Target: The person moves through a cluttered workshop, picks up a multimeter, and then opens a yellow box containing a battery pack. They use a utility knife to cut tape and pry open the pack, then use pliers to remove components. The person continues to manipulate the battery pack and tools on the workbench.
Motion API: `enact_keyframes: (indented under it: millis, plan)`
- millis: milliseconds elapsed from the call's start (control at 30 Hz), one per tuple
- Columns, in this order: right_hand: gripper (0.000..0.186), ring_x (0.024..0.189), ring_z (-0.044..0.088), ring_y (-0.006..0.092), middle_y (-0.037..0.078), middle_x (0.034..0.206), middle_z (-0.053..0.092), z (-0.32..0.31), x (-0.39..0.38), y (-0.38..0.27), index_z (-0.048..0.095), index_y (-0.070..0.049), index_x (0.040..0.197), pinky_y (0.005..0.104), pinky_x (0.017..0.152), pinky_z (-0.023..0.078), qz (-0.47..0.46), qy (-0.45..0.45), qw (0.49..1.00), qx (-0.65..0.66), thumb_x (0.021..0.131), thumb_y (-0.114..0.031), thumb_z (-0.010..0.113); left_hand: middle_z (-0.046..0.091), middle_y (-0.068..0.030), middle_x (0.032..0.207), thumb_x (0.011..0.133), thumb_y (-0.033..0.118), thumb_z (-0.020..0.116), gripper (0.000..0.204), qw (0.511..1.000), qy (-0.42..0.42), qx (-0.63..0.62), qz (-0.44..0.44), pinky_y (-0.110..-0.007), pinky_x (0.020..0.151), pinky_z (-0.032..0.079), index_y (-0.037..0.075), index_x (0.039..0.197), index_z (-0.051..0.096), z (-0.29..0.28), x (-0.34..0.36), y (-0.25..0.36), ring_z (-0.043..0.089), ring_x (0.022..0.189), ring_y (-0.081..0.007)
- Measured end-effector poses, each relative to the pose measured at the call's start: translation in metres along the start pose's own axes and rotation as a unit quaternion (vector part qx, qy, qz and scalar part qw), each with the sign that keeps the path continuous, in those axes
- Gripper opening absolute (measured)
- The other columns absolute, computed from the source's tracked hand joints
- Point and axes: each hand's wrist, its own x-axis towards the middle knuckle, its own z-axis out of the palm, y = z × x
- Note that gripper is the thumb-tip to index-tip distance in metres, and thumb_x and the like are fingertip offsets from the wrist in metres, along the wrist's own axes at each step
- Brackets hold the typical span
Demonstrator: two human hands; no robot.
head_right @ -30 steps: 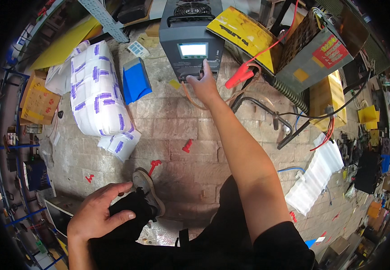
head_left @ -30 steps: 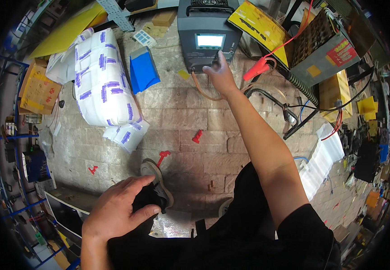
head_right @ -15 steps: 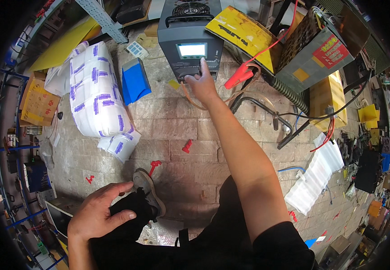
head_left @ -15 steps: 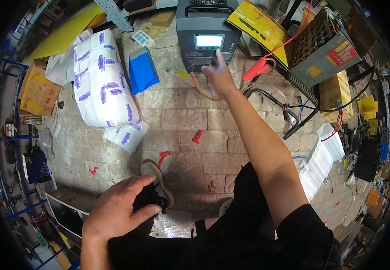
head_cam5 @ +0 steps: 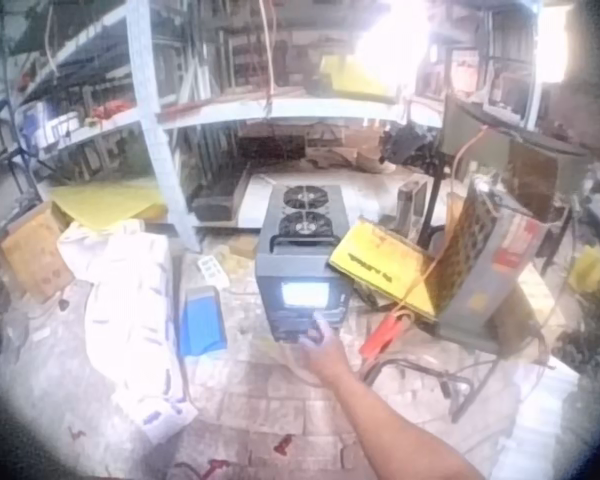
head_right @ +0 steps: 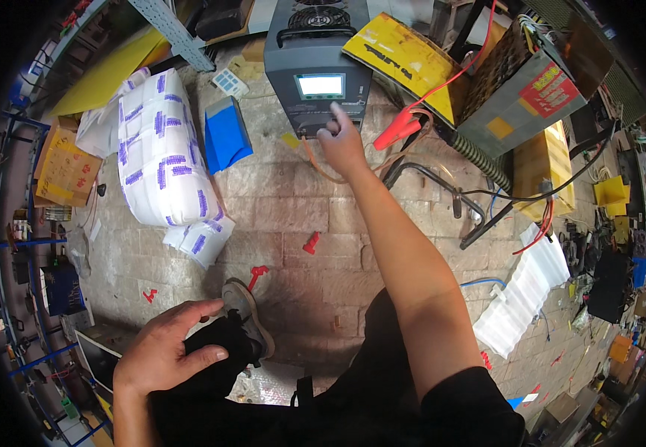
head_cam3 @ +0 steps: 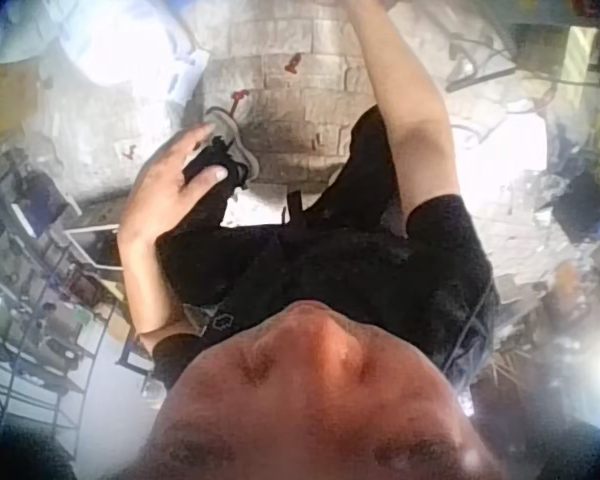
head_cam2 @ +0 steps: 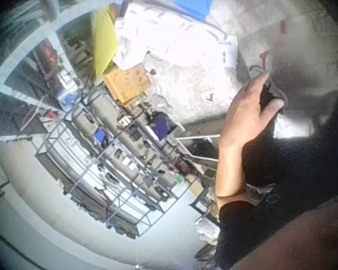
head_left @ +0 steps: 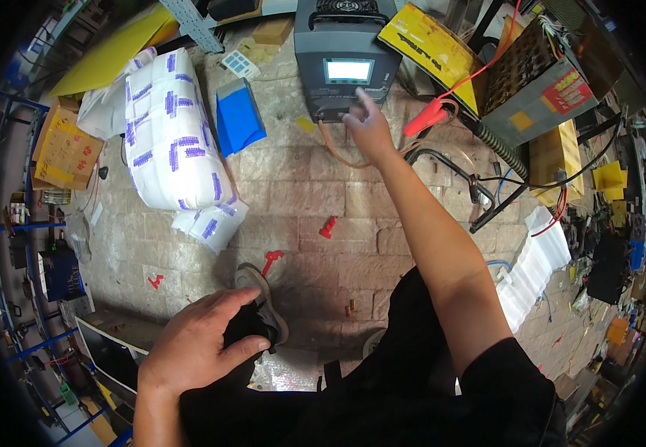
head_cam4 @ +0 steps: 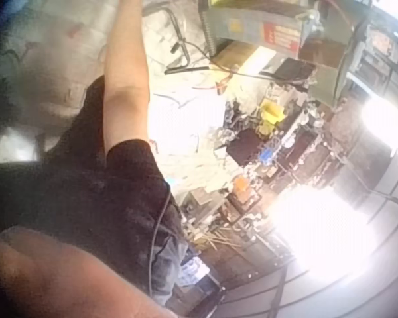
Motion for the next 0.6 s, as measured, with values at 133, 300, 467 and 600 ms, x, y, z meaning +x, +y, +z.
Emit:
enact_keyframes:
  millis: [133, 300, 467, 600]
  plan:
    - [0.041, 0.094, 0.071, 0.0147, 0.011, 0.101, 0.076, -0.009, -0.010, 0.023, 0.067, 0.002, 0.132, 0.0317, 0.079, 0.056, -0.010, -0.180, 0.970, -0.161, 0.096, -0.017, 0.070, 0.067, -0.0226, 0.132, 0.091, 0.033, 0.082, 0.064, 1.000, -0.023, 0.002, -0.002, -0.042, 0.103, 0.052, 0.001, 0.141, 0.058, -0.002, 0.008, 0.007, 0.066, 0.122, -0.0382]
    - [0.033, 0.091, 0.074, 0.0294, 0.019, 0.101, 0.077, -0.007, -0.046, -0.008, 0.075, 0.001, 0.111, 0.0393, 0.083, 0.057, -0.022, -0.270, 0.936, -0.227, 0.092, -0.026, 0.073, 0.067, -0.0225, 0.132, 0.091, 0.034, 0.081, 0.064, 0.999, -0.032, 0.016, 0.011, -0.043, 0.103, 0.052, 0.003, 0.142, 0.057, 0.000, 0.018, 0.014, 0.065, 0.121, -0.0410]
    - [0.036, 0.095, 0.074, 0.0336, 0.019, 0.103, 0.077, -0.026, -0.058, -0.042, 0.075, -0.002, 0.113, 0.0424, 0.085, 0.057, -0.031, -0.296, 0.920, -0.254, 0.093, -0.031, 0.072, 0.065, -0.0225, 0.136, 0.092, 0.036, 0.079, 0.065, 0.996, -0.065, 0.052, 0.016, -0.045, 0.104, 0.052, 0.006, 0.144, 0.055, 0.003, 0.031, 0.023, 0.063, 0.123, -0.0426]
    - [0.039, 0.102, 0.073, 0.0354, 0.018, 0.109, 0.076, -0.040, -0.084, -0.092, 0.074, -0.003, 0.117, 0.0436, 0.089, 0.057, -0.045, -0.355, 0.869, -0.341, 0.094, -0.034, 0.071, 0.063, -0.0227, 0.139, 0.094, 0.039, 0.076, 0.066, 0.994, -0.074, 0.075, 0.041, -0.046, 0.105, 0.051, 0.006, 0.146, 0.053, 0.004, 0.040, 0.028, 0.062, 0.125, -0.0433]
